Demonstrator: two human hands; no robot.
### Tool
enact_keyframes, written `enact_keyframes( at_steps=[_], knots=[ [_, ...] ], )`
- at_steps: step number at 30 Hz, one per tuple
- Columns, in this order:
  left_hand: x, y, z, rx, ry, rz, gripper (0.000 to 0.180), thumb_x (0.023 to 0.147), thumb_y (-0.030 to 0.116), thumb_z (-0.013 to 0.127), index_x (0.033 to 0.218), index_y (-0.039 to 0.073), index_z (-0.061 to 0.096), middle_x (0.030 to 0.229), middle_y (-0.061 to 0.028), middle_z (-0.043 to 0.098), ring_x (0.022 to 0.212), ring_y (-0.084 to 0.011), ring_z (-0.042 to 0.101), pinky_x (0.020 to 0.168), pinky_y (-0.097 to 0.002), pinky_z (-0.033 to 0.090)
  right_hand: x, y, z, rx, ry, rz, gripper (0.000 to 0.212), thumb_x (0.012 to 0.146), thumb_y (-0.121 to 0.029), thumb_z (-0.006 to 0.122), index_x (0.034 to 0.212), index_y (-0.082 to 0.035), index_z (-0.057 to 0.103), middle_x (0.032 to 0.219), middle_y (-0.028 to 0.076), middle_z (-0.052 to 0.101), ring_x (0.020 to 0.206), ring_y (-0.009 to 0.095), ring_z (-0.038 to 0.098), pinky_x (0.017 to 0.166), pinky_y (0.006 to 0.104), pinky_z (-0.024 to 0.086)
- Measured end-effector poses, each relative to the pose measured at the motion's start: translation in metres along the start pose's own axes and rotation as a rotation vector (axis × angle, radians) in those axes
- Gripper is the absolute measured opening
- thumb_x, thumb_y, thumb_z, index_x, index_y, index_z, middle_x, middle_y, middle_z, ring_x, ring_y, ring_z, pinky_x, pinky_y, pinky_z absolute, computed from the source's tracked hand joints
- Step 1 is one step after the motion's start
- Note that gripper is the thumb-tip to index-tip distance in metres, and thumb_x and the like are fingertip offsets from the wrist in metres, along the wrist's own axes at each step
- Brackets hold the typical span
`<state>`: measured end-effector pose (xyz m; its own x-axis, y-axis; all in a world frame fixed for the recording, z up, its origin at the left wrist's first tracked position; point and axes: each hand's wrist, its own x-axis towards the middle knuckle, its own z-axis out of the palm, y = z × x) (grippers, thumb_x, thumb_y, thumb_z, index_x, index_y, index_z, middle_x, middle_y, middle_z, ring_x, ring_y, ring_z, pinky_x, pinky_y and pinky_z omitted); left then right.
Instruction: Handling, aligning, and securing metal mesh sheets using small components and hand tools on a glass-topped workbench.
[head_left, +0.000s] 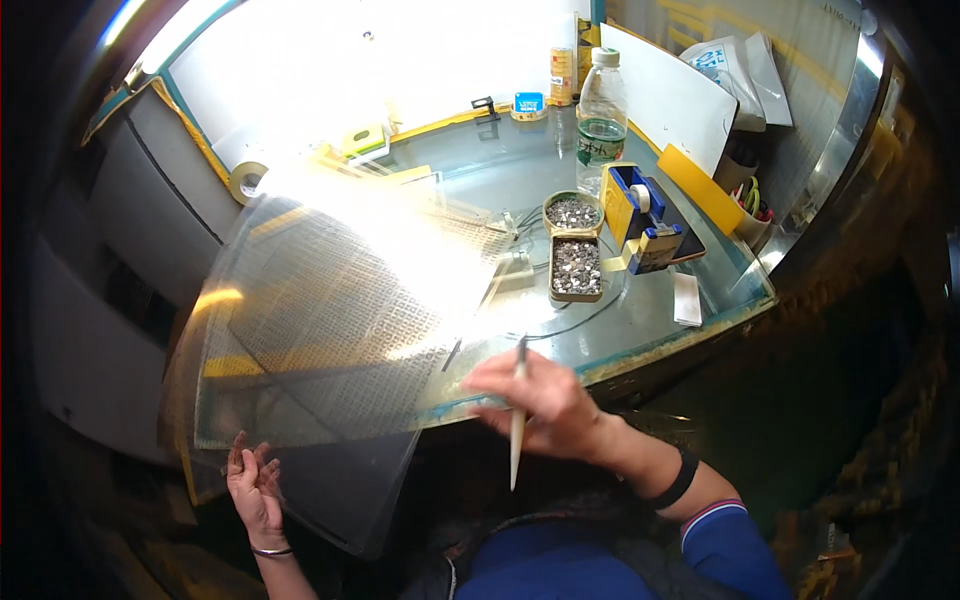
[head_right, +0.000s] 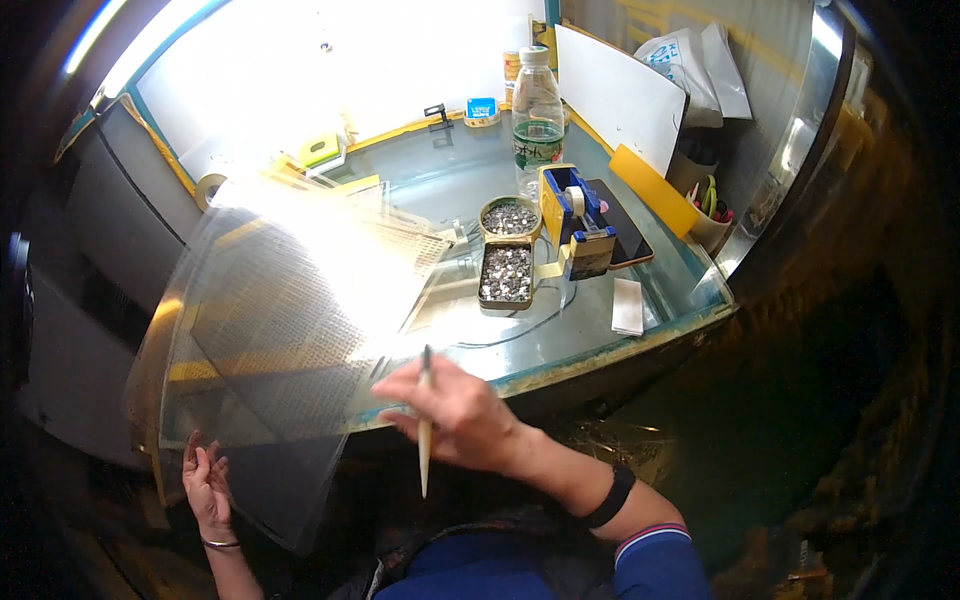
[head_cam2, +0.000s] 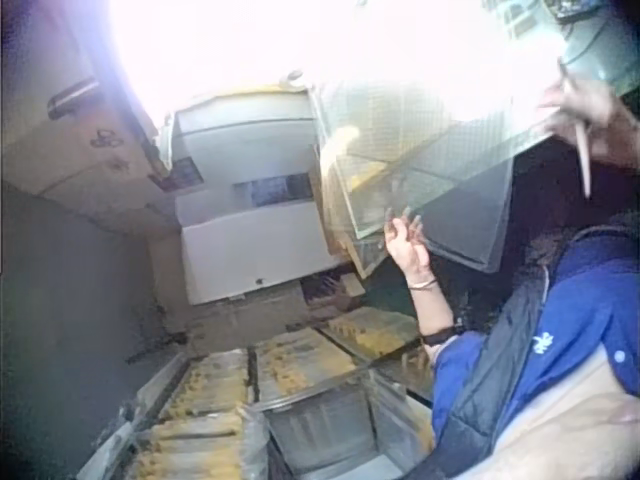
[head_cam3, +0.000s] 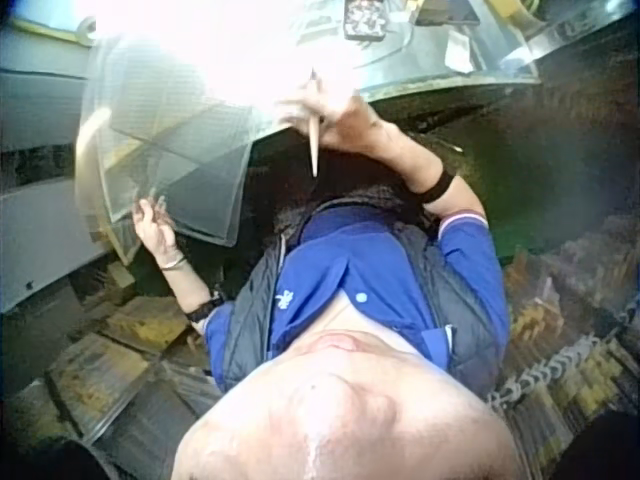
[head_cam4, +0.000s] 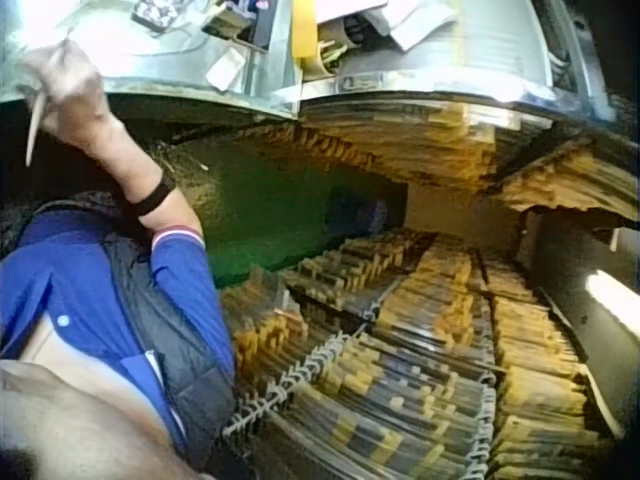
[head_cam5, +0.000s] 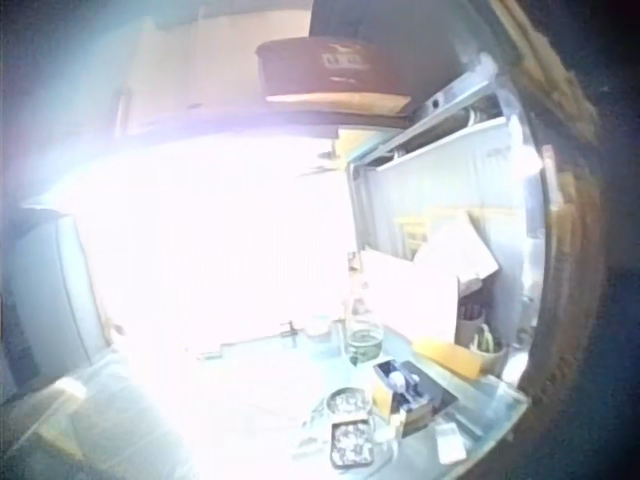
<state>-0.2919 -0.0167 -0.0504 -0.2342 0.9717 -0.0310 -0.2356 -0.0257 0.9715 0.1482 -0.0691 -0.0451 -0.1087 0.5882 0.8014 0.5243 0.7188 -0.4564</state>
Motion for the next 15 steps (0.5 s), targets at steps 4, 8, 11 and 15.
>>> enact_keyframes(
  at_steps=[4, 8, 11, 15],
  knots=[
    [0.006, -0.003, -0.030, -0.080, 0.064, 0.044, 0.034, 0.104, 0.015, 0.053, 0.138, 0.013, 0.053, 0.115, -0.0055, 0.068, 0.089, -0.0125, 0.070, 0.062, -0.0222, 0.058, 0.003, 0.018, -0.015, -0.098, 0.185, 0.212, 0.028, 0.081, -0.008, 0.079, 0.106, -0.004, 0.069, 0.093, 0.014, 0.069, 0.087, 0.031, 0.067, 0.076, 0.0391, 0.054],
    [0.017, -0.001, -0.078, -0.067, -0.094, -0.009, 0.035, 0.103, 0.010, 0.052, 0.138, 0.008, 0.053, 0.128, -0.0039, 0.064, 0.100, -0.0131, 0.068, 0.074, -0.0269, 0.062, -0.002, 0.028, -0.017, 0.026, 0.245, 0.442, 0.025, 0.085, -0.007, 0.076, 0.108, -0.002, 0.067, 0.096, 0.015, 0.070, 0.085, 0.029, 0.069, 0.074, 0.0362, 0.056],
    [0.023, -0.003, -0.087, -0.115, -0.135, -0.029, 0.035, 0.103, 0.007, 0.051, 0.138, 0.004, 0.051, 0.130, -0.0066, 0.062, 0.098, -0.0152, 0.069, 0.077, -0.0268, 0.064, -0.001, 0.030, -0.017, 0.149, 0.305, 0.500, 0.025, 0.089, -0.009, 0.073, 0.110, 0.000, 0.064, 0.101, 0.016, 0.071, 0.089, 0.026, 0.072, 0.076, 0.0337, 0.058],
    [0.021, -0.001, -0.070, -0.213, -0.052, -0.113, 0.035, 0.103, 0.005, 0.049, 0.138, 0.003, 0.051, 0.127, -0.0082, 0.064, 0.096, -0.0159, 0.071, 0.077, -0.0233, 0.063, -0.002, 0.029, -0.019, 0.161, 0.308, 0.548, 0.025, 0.089, -0.009, 0.073, 0.110, 0.000, 0.064, 0.102, 0.017, 0.071, 0.088, 0.025, 0.073, 0.075, 0.0337, 0.058]
  ],
)
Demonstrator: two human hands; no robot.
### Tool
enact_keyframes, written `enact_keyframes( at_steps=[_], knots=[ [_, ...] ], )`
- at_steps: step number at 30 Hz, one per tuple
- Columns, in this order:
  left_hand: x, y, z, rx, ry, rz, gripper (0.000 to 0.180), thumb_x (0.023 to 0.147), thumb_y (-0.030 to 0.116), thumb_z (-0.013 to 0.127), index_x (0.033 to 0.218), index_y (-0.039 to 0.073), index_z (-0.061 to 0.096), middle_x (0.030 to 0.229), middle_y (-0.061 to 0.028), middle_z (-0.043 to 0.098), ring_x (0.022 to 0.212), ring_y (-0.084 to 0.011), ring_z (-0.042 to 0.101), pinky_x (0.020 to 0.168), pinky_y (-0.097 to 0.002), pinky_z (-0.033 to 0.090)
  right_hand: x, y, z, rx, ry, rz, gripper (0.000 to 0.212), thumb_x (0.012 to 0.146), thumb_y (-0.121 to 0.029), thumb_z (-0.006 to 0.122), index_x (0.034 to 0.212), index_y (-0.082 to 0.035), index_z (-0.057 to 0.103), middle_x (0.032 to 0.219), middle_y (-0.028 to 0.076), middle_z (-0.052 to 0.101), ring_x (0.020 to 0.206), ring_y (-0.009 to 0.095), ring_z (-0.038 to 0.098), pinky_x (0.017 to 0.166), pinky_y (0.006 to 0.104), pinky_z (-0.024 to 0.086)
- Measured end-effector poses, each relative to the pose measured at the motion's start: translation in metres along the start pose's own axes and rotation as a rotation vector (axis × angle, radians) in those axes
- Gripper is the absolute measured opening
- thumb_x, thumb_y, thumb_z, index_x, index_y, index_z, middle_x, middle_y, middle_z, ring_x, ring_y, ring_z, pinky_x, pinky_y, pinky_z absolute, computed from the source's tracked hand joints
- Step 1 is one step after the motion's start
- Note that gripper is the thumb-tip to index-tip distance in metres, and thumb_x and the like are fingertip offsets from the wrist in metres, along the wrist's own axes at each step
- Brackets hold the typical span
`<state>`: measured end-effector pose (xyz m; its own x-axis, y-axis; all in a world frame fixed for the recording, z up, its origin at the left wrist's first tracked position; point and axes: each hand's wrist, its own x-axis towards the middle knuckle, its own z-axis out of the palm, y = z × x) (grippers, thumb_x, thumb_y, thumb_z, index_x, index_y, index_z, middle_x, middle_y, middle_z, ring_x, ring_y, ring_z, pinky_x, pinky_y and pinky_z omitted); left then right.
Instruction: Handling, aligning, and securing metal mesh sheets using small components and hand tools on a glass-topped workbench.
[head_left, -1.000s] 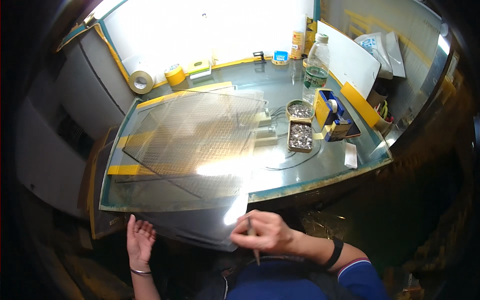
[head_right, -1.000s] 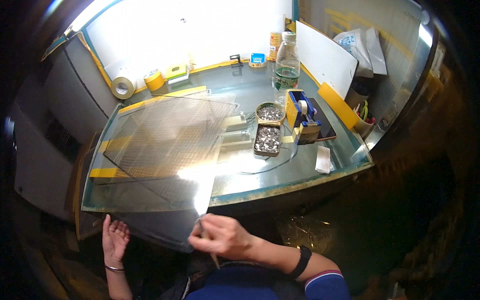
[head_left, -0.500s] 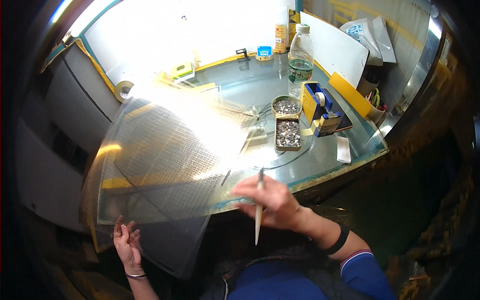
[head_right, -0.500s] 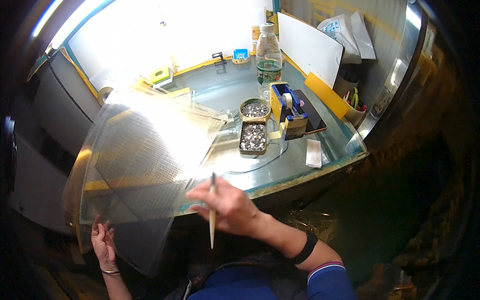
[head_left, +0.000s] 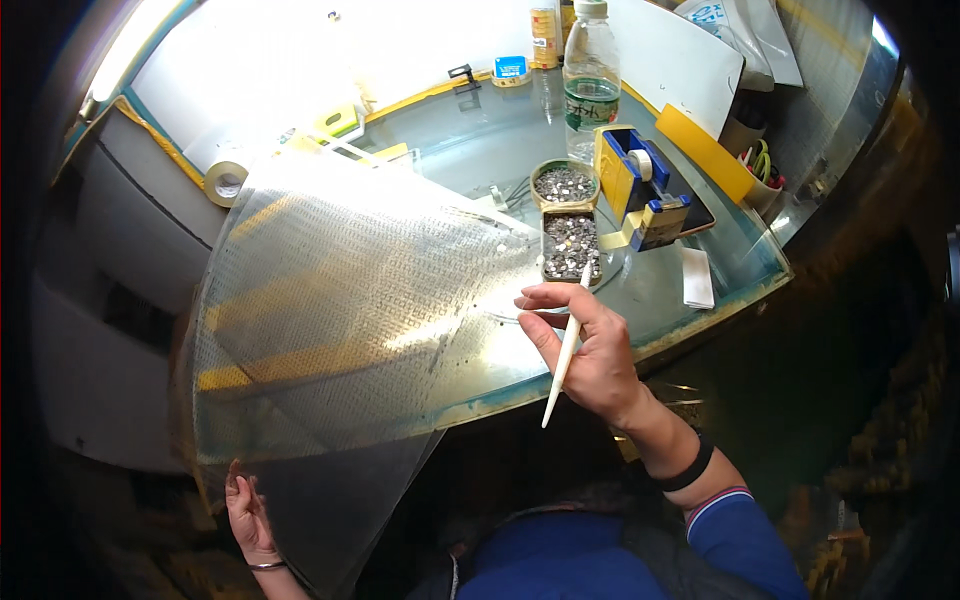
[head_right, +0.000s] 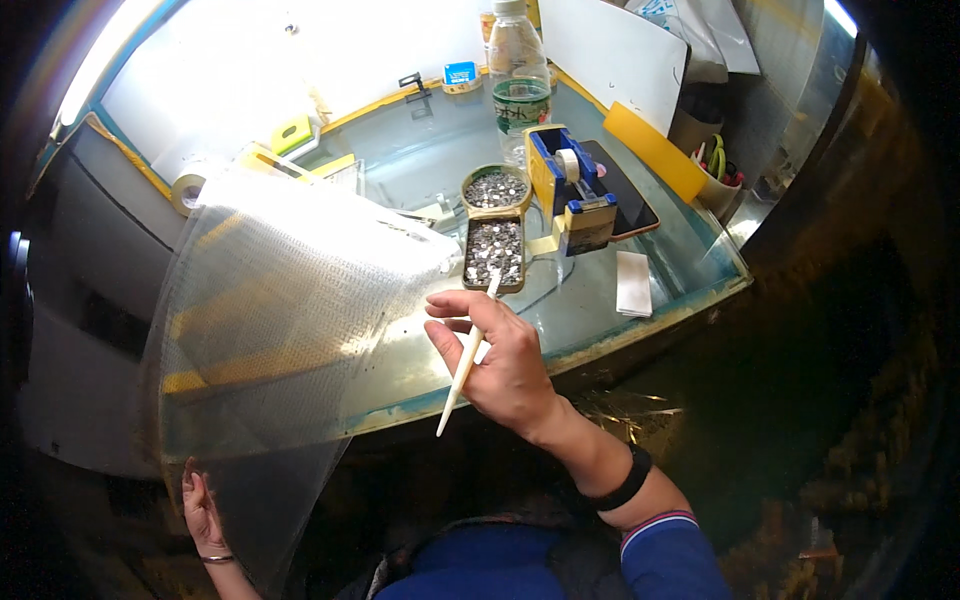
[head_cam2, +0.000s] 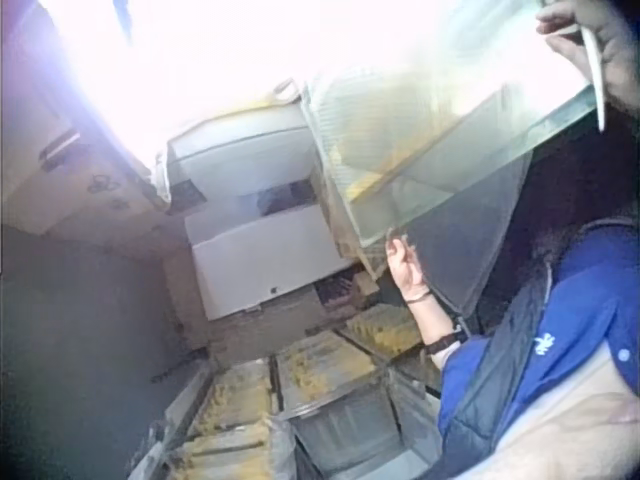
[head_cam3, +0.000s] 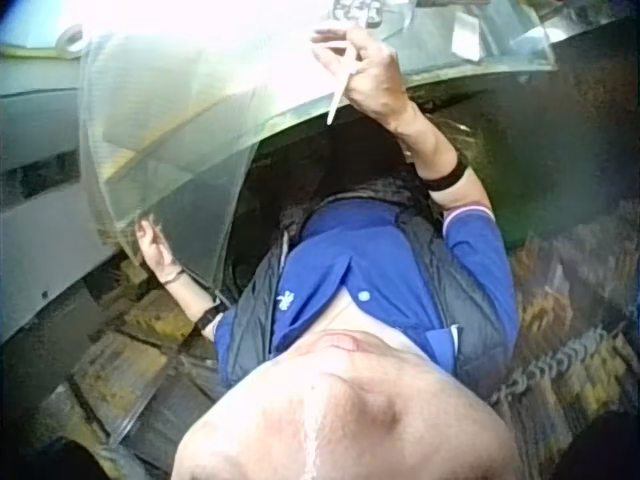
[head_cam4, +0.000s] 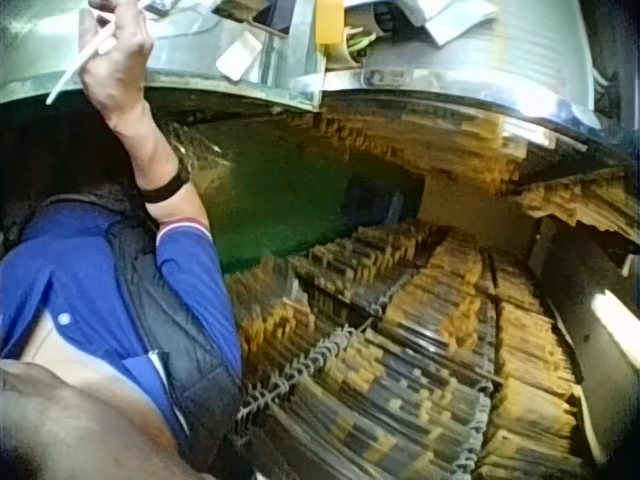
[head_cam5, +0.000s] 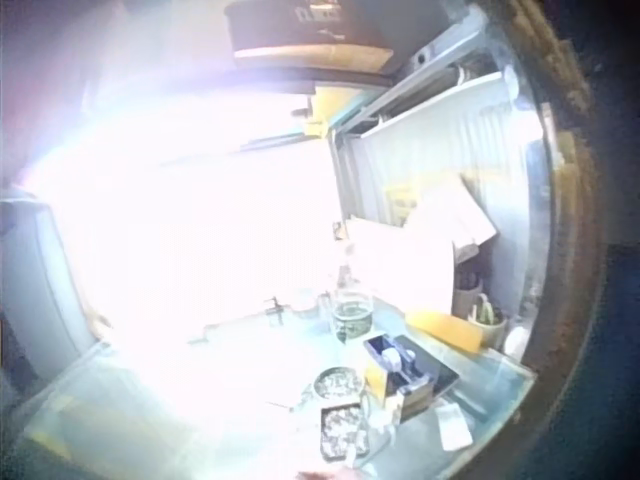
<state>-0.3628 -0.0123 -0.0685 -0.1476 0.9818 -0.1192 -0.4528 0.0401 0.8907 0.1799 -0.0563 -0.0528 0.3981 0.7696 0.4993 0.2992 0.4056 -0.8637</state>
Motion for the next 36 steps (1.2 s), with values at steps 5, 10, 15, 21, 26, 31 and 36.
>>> enact_keyframes(
  at_steps=[5, 10, 15, 21, 26, 31, 36],
  knots=[
    [-0.004, 0.003, 0.009, 0.074, -0.050, -0.033, 0.034, 0.103, 0.004, 0.048, 0.137, 0.003, 0.051, 0.123, -0.0096, 0.066, 0.096, -0.0168, 0.072, 0.071, -0.0244, 0.064, -0.001, -0.001, -0.001, 0.036, 0.007, -0.019, 0.023, 0.089, -0.008, 0.073, 0.107, 0.002, 0.063, 0.100, 0.017, 0.071, 0.085, 0.025, 0.073, 0.073, 0.0332, 0.058],
    [-0.003, 0.002, 0.011, 0.093, -0.065, -0.003, 0.033, 0.103, 0.005, 0.049, 0.136, 0.003, 0.052, 0.123, -0.0102, 0.066, 0.095, -0.0167, 0.072, 0.068, -0.0240, 0.063, -0.003, 0.000, -0.002, 0.014, 0.030, -0.064, 0.018, 0.090, -0.006, 0.071, 0.105, 0.002, 0.064, 0.099, 0.016, 0.072, 0.085, 0.025, 0.074, 0.072, 0.0324, 0.058],
    [0.000, 0.000, -0.005, 0.073, 0.008, 0.051, 0.033, 0.103, 0.005, 0.051, 0.135, 0.003, 0.051, 0.121, -0.0091, 0.066, 0.094, -0.0154, 0.071, 0.076, -0.0232, 0.061, -0.007, -0.002, -0.005, 0.095, 0.027, -0.031, 0.016, 0.100, -0.009, 0.059, 0.110, 0.003, 0.061, 0.094, 0.017, 0.073, 0.087, 0.021, 0.073, 0.074, 0.0308, 0.058],
    [0.007, -0.003, -0.035, 0.088, -0.085, 0.085, 0.032, 0.102, 0.005, 0.052, 0.134, 0.002, 0.053, 0.124, -0.0086, 0.065, 0.102, -0.0130, 0.067, 0.087, -0.0253, 0.059, -0.011, -0.002, -0.004, 0.298, 0.084, 0.022, 0.020, 0.103, -0.013, 0.055, 0.112, 0.003, 0.058, 0.092, 0.016, 0.072, 0.088, 0.018, 0.071, 0.078, 0.0303, 0.059],
    [0.009, -0.006, -0.041, 0.142, -0.094, 0.084, 0.030, 0.102, 0.006, 0.052, 0.132, 0.001, 0.053, 0.121, -0.0082, 0.066, 0.103, -0.0121, 0.067, 0.088, -0.0244, 0.059, -0.009, -0.006, -0.004, 0.355, 0.099, 0.047, 0.020, 0.104, -0.013, 0.053, 0.115, 0.004, 0.056, 0.095, 0.015, 0.070, 0.090, 0.019, 0.071, 0.079, 0.0315, 0.061],
    [-0.004, -0.007, -0.020, 0.093, -0.065, 0.025, 0.027, 0.102, 0.005, 0.053, 0.129, 0.003, 0.055, 0.118, -0.0076, 0.068, 0.094, -0.0125, 0.070, 0.079, -0.0225, 0.060, -0.006, -0.010, -0.003, 0.394, 0.101, 0.139, 0.026, 0.105, -0.016, 0.051, 0.121, 0.004, 0.053, 0.103, 0.017, 0.068, 0.092, 0.021, 0.070, 0.080, 0.0328, 0.061],
    [-0.008, -0.006, -0.004, 0.188, -0.044, 0.010, 0.023, 0.101, 0.010, 0.058, 0.124, 0.006, 0.058, 0.103, -0.0048, 0.071, 0.080, -0.0112, 0.070, 0.062, -0.0190, 0.057, -0.003, -0.014, -0.003, 0.416, 0.086, 0.261, 0.040, 0.106, -0.024, 0.048, 0.134, 0.003, 0.047, 0.111, 0.024, 0.067, 0.087, 0.029, 0.073, 0.078, 0.0392, 0.062]
  ],
)
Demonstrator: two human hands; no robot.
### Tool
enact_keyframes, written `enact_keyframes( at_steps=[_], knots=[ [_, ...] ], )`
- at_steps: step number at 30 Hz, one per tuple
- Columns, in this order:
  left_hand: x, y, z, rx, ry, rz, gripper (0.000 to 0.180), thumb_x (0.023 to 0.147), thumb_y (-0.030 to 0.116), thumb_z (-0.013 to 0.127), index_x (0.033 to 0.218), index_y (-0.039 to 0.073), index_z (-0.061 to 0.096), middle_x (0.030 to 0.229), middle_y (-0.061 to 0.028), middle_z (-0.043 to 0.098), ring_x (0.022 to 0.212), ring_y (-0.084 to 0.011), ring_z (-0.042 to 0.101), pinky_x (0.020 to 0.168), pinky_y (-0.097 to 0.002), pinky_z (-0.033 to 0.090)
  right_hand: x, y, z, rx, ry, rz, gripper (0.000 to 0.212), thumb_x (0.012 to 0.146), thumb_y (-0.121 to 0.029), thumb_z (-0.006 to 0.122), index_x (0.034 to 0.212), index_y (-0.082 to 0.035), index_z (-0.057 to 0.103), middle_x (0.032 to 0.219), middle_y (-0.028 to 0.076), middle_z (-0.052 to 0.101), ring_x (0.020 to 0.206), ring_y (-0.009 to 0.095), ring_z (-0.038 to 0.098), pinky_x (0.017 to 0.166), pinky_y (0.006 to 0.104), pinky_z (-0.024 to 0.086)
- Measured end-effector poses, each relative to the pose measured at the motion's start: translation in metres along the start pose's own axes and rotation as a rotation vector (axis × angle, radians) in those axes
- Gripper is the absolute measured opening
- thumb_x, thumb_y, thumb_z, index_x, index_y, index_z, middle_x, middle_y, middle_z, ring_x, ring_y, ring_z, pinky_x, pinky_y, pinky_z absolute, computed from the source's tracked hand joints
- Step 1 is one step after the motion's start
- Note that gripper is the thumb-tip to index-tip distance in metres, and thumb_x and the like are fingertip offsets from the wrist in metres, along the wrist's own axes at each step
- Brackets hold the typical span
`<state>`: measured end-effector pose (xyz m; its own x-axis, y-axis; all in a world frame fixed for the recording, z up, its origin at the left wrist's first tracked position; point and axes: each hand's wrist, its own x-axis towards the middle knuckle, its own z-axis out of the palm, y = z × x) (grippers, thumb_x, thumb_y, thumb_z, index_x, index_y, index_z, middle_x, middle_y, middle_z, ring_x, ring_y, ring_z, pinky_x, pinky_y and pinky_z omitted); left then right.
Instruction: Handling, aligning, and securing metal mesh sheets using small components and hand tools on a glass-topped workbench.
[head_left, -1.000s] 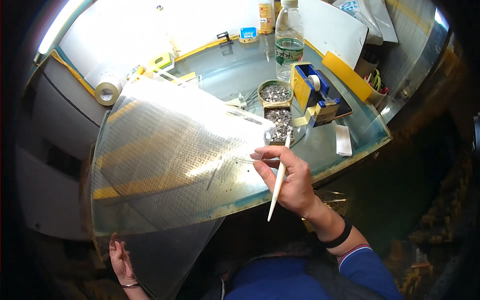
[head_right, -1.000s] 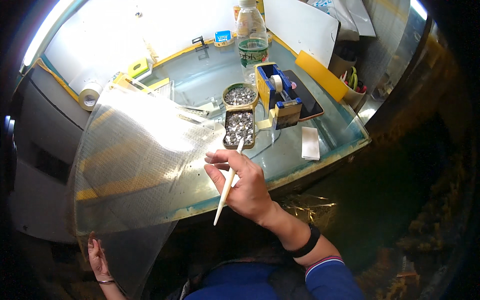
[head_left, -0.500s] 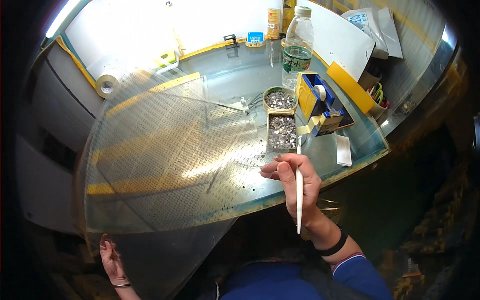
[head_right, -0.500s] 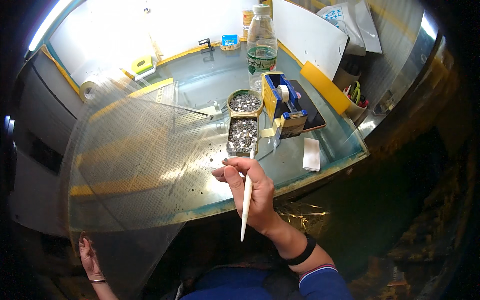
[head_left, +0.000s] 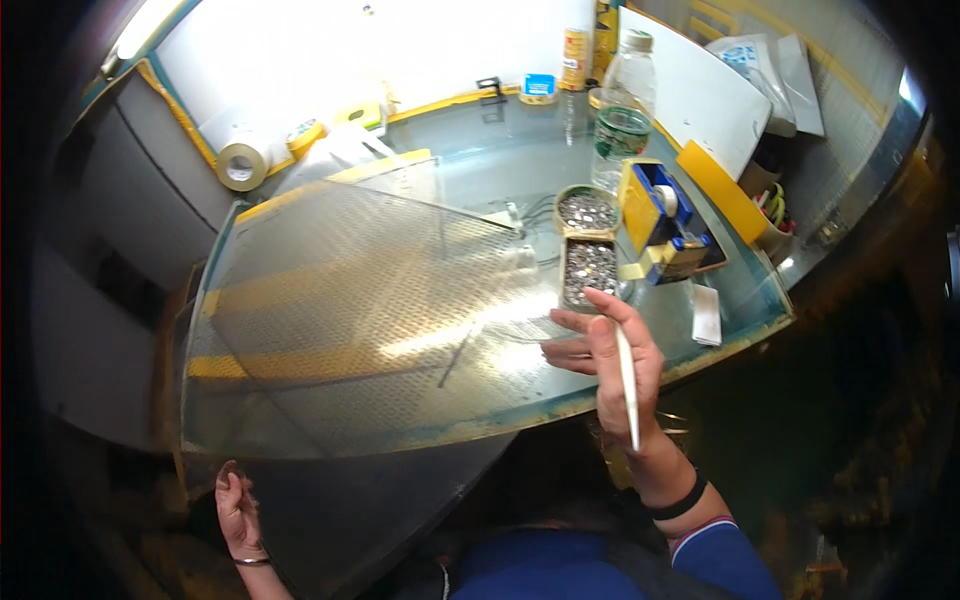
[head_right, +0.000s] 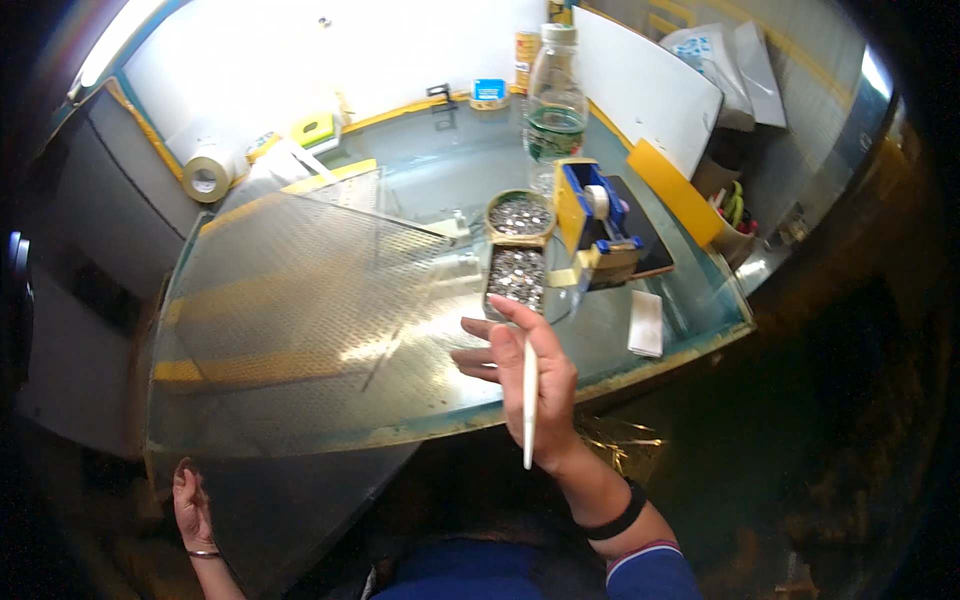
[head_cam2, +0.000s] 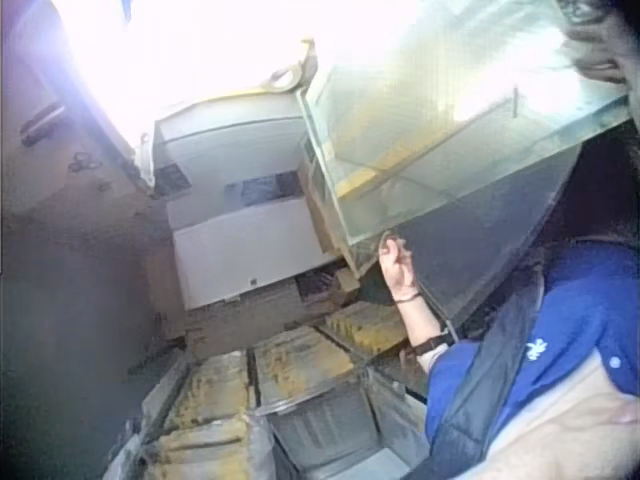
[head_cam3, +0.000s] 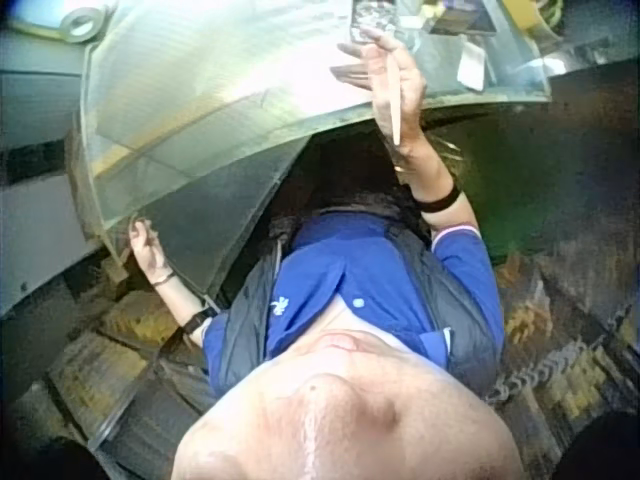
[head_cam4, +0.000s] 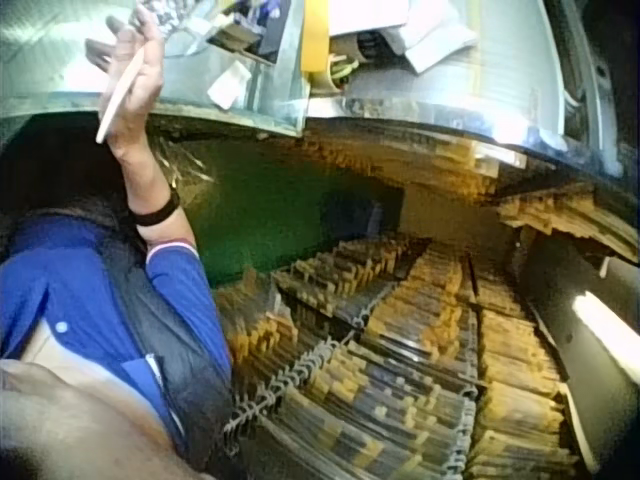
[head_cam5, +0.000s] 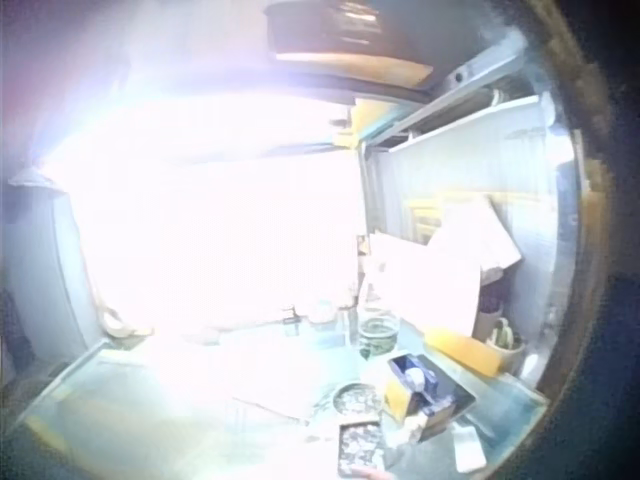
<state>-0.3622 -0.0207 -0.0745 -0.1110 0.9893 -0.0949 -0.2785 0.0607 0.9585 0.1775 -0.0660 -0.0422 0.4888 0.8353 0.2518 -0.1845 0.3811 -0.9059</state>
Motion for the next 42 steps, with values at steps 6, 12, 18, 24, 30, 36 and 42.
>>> enact_keyframes(
  at_steps=[6, 12, 18, 24, 30, 36, 42],
  knots=[
    [0.000, 0.000, 0.008, -0.004, 0.000, 0.017, 0.019, 0.099, 0.011, 0.060, 0.117, 0.008, 0.064, 0.097, -0.0043, 0.072, 0.075, -0.0096, 0.070, 0.050, -0.0217, 0.059, -0.002, -0.002, -0.005, 0.010, -0.002, 0.014, 0.036, 0.105, -0.016, 0.048, 0.136, 0.003, 0.047, 0.110, 0.025, 0.067, 0.084, 0.026, 0.073, 0.075, 0.0366, 0.063],
    [-0.003, 0.000, 0.014, -0.040, 0.021, 0.021, 0.018, 0.099, 0.011, 0.060, 0.117, 0.007, 0.062, 0.094, -0.0054, 0.071, 0.076, -0.0113, 0.071, 0.052, -0.0236, 0.061, -0.002, -0.001, -0.004, 0.017, -0.004, 0.016, 0.035, 0.105, -0.015, 0.048, 0.134, 0.003, 0.047, 0.108, 0.025, 0.068, 0.082, 0.026, 0.073, 0.073, 0.0361, 0.063],
    [0.004, 0.006, 0.020, 0.109, 0.008, 0.025, 0.016, 0.101, 0.018, 0.059, 0.114, 0.010, 0.061, 0.086, -0.0039, 0.068, 0.067, -0.0098, 0.068, 0.043, -0.0239, 0.054, -0.001, -0.004, -0.007, 0.029, -0.028, 0.044, 0.034, 0.103, -0.009, 0.050, 0.134, 0.003, 0.046, 0.110, 0.025, 0.068, 0.082, 0.026, 0.073, 0.072, 0.0360, 0.063],
    [0.075, 0.098, 0.071, 0.674, 0.085, 0.245, 0.051, 0.101, 0.027, 0.060, 0.145, 0.007, 0.042, 0.107, -0.0042, 0.062, 0.095, -0.0125, 0.062, 0.081, -0.0275, 0.054, 0.004, 0.003, -0.004, -0.127, -0.111, 0.134, 0.032, 0.098, -0.001, 0.056, 0.129, 0.005, 0.051, 0.109, 0.021, 0.068, 0.084, 0.021, 0.072, 0.075, 0.0315, 0.062],
    [0.004, 0.073, 0.210, 0.996, -0.370, 0.724, 0.041, 0.089, 0.010, 0.072, 0.128, 0.002, 0.062, 0.125, -0.0128, 0.065, 0.113, -0.0257, 0.063, 0.096, -0.0366, 0.051, -0.010, 0.008, 0.007, -0.350, -0.183, 0.029, 0.028, 0.095, -0.005, 0.065, 0.121, 0.001, 0.062, 0.089, 0.009, 0.069, 0.079, 0.013, 0.070, 0.067, 0.0256, 0.057],
    [-0.056, -0.043, 0.303, 1.136, -0.820, 1.082, 0.067, 0.076, 0.026, 0.083, 0.132, 0.000, 0.056, 0.135, -0.0184, 0.058, 0.129, -0.0338, 0.054, 0.111, -0.0505, 0.041, -0.009, -0.003, 0.008, -0.541, -0.370, 0.034, 0.026, 0.102, -0.013, 0.054, 0.124, 0.001, 0.060, 0.090, 0.013, 0.072, 0.079, 0.016, 0.071, 0.068, 0.0281, 0.056],
    [-0.051, -0.070, 0.319, 1.016, -0.722, 1.072, 0.049, 0.080, 0.019, 0.079, 0.122, 0.000, 0.063, 0.129, -0.0176, 0.062, 0.123, -0.0328, 0.059, 0.107, -0.0489, 0.044, -0.004, -0.005, 0.000, -0.330, -0.446, 0.195, 0.034, 0.106, -0.016, 0.044, 0.135, 0.002, 0.050, 0.109, 0.020, 0.071, 0.087, 0.022, 0.073, 0.075, 0.0303, 0.058]
  ],
)
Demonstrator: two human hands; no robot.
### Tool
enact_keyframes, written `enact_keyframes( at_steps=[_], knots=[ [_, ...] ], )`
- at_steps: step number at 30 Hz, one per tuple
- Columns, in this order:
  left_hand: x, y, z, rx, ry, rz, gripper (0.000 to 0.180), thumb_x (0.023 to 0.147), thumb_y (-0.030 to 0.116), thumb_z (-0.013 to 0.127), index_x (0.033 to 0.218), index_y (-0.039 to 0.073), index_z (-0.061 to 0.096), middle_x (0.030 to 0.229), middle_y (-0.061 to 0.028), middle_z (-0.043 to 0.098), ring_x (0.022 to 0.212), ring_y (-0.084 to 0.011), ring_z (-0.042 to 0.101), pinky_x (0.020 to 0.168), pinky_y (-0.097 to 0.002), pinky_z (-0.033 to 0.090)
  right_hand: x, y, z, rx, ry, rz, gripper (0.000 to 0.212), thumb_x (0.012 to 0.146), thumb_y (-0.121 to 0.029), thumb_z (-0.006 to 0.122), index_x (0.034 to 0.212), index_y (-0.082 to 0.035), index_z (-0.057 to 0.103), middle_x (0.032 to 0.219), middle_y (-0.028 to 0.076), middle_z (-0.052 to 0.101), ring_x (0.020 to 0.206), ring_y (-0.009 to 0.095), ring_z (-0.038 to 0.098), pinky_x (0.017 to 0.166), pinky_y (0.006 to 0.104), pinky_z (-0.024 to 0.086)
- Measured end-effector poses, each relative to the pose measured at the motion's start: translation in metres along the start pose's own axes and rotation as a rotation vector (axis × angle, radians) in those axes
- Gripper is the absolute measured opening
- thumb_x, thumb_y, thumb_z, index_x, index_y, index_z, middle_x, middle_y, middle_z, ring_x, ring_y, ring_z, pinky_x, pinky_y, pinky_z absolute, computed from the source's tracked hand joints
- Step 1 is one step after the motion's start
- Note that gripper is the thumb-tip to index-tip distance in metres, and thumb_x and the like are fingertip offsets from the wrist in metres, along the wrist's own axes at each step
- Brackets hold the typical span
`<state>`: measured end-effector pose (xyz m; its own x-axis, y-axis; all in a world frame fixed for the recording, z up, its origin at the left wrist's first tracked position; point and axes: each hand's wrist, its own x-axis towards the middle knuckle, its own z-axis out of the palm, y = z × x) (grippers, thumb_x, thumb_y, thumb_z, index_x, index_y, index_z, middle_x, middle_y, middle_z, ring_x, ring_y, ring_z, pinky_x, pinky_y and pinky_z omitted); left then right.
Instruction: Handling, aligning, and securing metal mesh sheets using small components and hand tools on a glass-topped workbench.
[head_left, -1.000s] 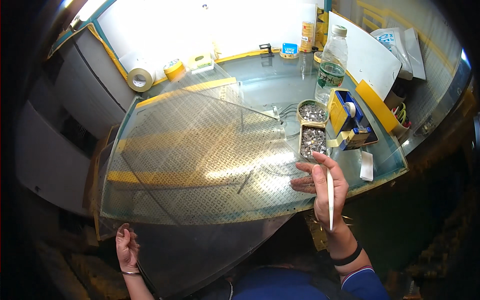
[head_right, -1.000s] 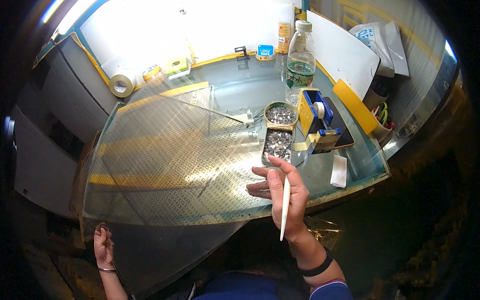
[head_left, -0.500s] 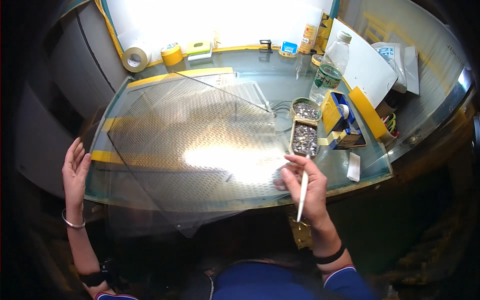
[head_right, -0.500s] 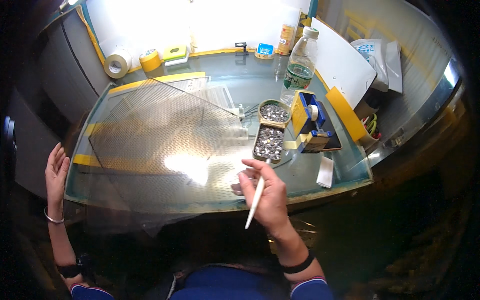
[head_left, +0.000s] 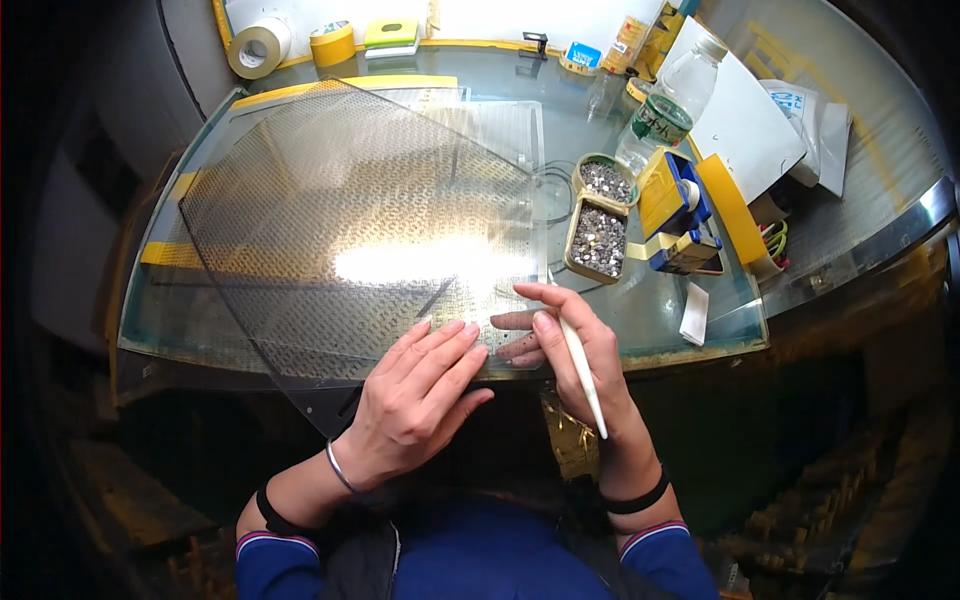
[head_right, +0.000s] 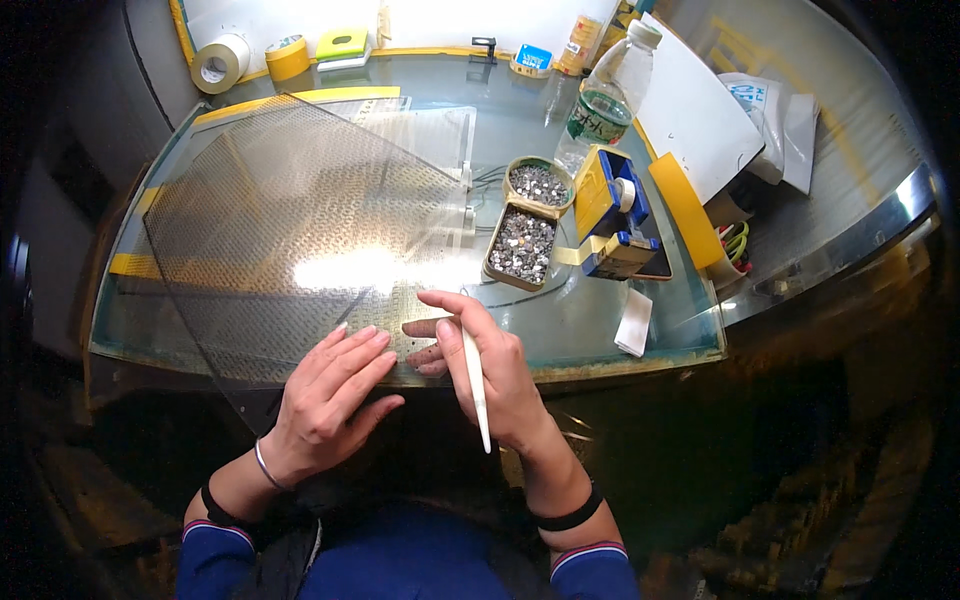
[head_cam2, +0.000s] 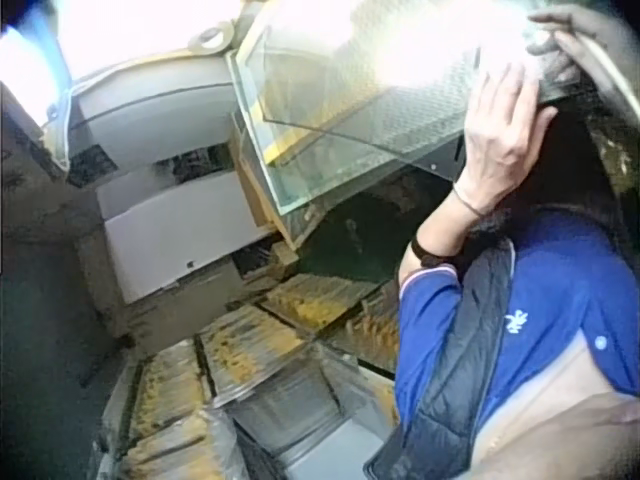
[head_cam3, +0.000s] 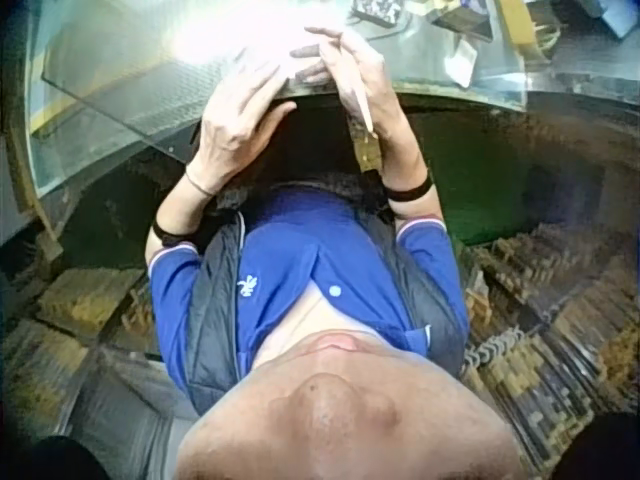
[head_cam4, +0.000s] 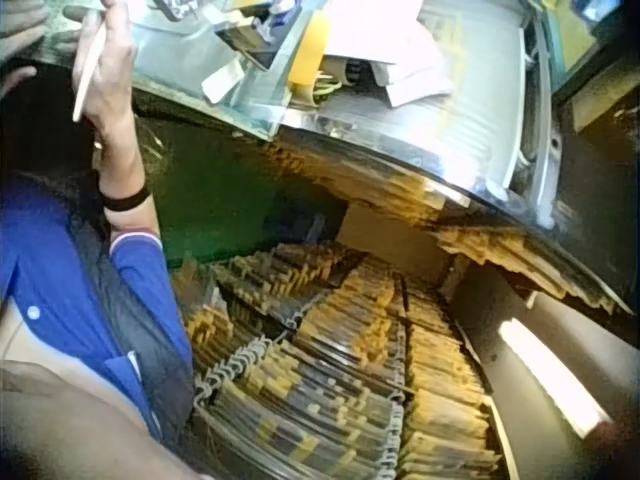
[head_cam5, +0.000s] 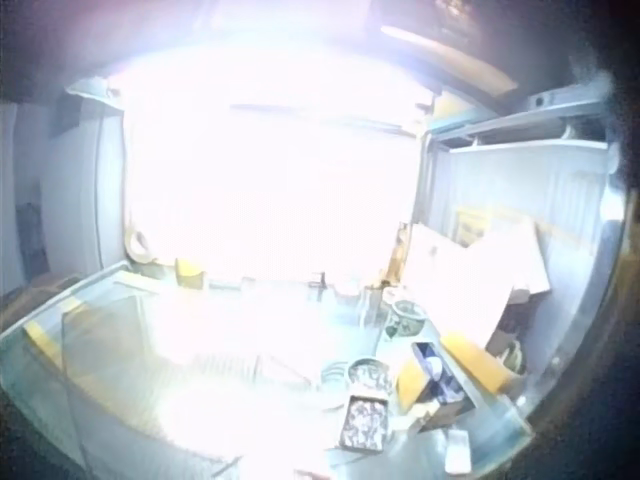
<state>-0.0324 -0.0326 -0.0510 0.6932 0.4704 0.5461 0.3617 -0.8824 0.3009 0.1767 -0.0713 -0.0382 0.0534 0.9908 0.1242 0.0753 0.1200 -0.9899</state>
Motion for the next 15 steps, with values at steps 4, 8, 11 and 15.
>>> enact_keyframes(
  at_steps=[4, 8, 11, 15],
  knots=[
    [0.005, -0.004, -0.005, -0.019, 0.007, -0.005, 0.044, 0.080, 0.015, 0.078, 0.119, 0.001, 0.065, 0.126, -0.0169, 0.064, 0.121, -0.0322, 0.060, 0.106, -0.0486, 0.046, 0.000, -0.003, -0.002, 0.044, -0.012, 0.012, 0.035, 0.107, -0.017, 0.042, 0.136, 0.002, 0.049, 0.111, 0.021, 0.070, 0.087, 0.021, 0.073, 0.076, 0.0305, 0.059],
    [0.004, -0.009, -0.007, -0.040, 0.008, 0.001, 0.047, 0.078, 0.014, 0.081, 0.120, 0.002, 0.065, 0.127, -0.0170, 0.064, 0.122, -0.0327, 0.060, 0.107, -0.0497, 0.045, 0.000, 0.000, -0.001, 0.025, 0.000, 0.013, 0.033, 0.106, -0.014, 0.047, 0.134, 0.002, 0.051, 0.110, 0.020, 0.070, 0.086, 0.020, 0.072, 0.074, 0.0292, 0.059],
    [0.004, -0.012, -0.008, -0.037, 0.006, 0.000, 0.048, 0.077, 0.016, 0.082, 0.120, 0.002, 0.065, 0.127, -0.0172, 0.064, 0.122, -0.0328, 0.060, 0.107, -0.0501, 0.046, 0.000, 0.001, 0.001, -0.008, 0.018, 0.010, 0.031, 0.103, -0.010, 0.051, 0.132, 0.002, 0.053, 0.108, 0.019, 0.071, 0.084, 0.019, 0.072, 0.072, 0.0282, 0.060],
    [0.003, -0.016, -0.012, -0.041, -0.005, -0.020, 0.050, 0.077, 0.017, 0.082, 0.120, 0.002, 0.064, 0.127, -0.0179, 0.064, 0.123, -0.0338, 0.060, 0.107, -0.0504, 0.046, -0.001, 0.002, 0.004, -0.064, 0.064, 0.001, 0.030, 0.099, -0.003, 0.058, 0.128, 0.002, 0.056, 0.104, 0.018, 0.071, 0.081, 0.018, 0.072, 0.069, 0.0278, 0.060]
  ],
)
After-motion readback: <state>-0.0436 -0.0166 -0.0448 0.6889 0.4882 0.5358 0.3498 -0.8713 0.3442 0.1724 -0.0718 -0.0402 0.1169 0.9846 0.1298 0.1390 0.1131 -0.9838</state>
